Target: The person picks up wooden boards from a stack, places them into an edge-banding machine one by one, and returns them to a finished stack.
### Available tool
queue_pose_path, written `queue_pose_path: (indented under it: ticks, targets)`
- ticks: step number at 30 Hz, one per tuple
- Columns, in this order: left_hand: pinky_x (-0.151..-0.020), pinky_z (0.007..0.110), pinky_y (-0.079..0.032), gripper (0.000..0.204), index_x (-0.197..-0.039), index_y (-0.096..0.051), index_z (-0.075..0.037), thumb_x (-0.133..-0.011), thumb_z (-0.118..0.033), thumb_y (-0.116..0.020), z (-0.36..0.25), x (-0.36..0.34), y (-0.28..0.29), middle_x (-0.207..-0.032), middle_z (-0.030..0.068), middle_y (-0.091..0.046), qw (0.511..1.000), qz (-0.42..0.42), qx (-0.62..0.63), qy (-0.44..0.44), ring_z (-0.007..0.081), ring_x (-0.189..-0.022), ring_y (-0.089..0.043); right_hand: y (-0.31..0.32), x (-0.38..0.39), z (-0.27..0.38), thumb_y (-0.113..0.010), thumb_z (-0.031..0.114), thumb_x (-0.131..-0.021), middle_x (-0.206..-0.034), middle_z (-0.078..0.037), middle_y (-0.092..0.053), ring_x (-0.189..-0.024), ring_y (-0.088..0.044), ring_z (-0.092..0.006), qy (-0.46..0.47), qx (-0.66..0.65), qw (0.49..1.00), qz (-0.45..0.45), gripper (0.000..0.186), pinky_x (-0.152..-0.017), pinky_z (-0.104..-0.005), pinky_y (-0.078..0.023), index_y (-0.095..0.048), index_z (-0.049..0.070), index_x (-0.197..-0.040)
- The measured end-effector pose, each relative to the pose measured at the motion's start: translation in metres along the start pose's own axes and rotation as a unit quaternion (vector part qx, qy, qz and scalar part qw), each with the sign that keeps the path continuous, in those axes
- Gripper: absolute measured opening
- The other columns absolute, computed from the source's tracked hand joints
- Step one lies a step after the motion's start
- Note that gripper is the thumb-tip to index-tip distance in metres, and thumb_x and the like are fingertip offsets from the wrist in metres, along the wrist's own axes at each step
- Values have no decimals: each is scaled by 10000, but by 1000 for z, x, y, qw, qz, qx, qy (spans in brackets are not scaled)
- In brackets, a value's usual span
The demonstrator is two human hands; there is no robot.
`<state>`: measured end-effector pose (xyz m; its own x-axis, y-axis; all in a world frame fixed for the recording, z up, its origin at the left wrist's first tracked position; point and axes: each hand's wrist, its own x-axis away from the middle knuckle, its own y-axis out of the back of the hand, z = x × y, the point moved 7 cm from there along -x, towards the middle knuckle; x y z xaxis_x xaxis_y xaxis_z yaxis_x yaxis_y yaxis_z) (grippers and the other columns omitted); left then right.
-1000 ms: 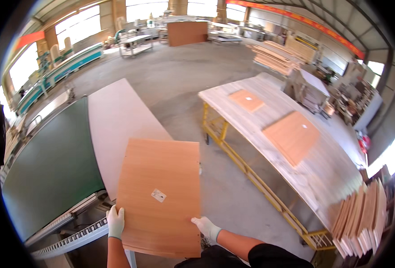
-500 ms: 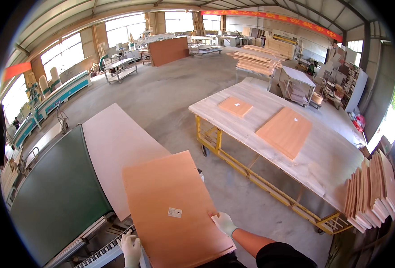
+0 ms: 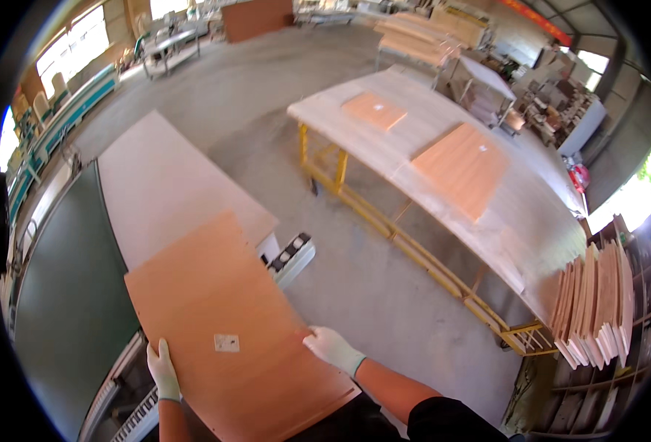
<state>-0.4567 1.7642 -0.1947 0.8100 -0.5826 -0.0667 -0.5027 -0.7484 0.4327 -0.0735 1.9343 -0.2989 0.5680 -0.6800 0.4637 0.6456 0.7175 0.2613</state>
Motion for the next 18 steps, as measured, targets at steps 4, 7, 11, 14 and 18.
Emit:
queue_pose_path:
  ticks: [4, 7, 11, 14, 18]
  targets:
    - [-933, 335, -470, 389, -1242, -534, 86, -1008, -224, -547, 10, -11, -18, -1165, 149, -647, 999, 7, -40, 21, 215, -1040, -607, 1, -20, -18, -536, 391, -968, -1093, -175, -696, -1068, -639, -265, -18, -96, 995, 19, 474, -909, -361, -473, -628, -10, -1203]
    - [-933, 332, -466, 376, -1233, -536, 86, -1009, -217, -541, 13, -20, -22, -1155, 144, -645, 998, 0, -52, 36, 213, -1038, -602, 9, -37, -13, -559, 357, -972, -1029, -124, -710, -970, -662, -211, 17, -95, 995, -10, 415, -852, -343, -495, -643, 9, -1183]
    - [-941, 330, -461, 379, -1236, -533, 88, -1009, -216, -539, 14, -29, -30, -1160, 145, -642, 997, -4, -68, 44, 210, -1041, -597, 68, -85, 22, -615, 191, -944, -867, -49, -704, -690, -621, -152, 146, -123, 945, -266, 259, -657, -312, -509, -662, 20, -1133]
    - [-941, 327, -460, 384, -1243, -530, 86, -1009, -219, -541, 32, -26, -17, -1166, 143, -638, 994, -20, -95, 57, 206, -1046, -594, 81, -154, 91, -559, 98, -920, -810, -31, -671, -647, -574, -103, 190, -173, 938, -232, 205, -610, -262, -477, -662, 14, -1076]
    - [-941, 323, -457, 382, -1248, -528, 80, -1010, -219, -536, 36, -30, -22, -1171, 137, -635, 996, -14, -57, 65, 199, -1051, -589, 76, -249, 154, -573, 107, -896, -753, -26, -623, -560, -539, -99, 118, -199, 965, -122, 113, -505, -258, -432, -628, 15, -933]
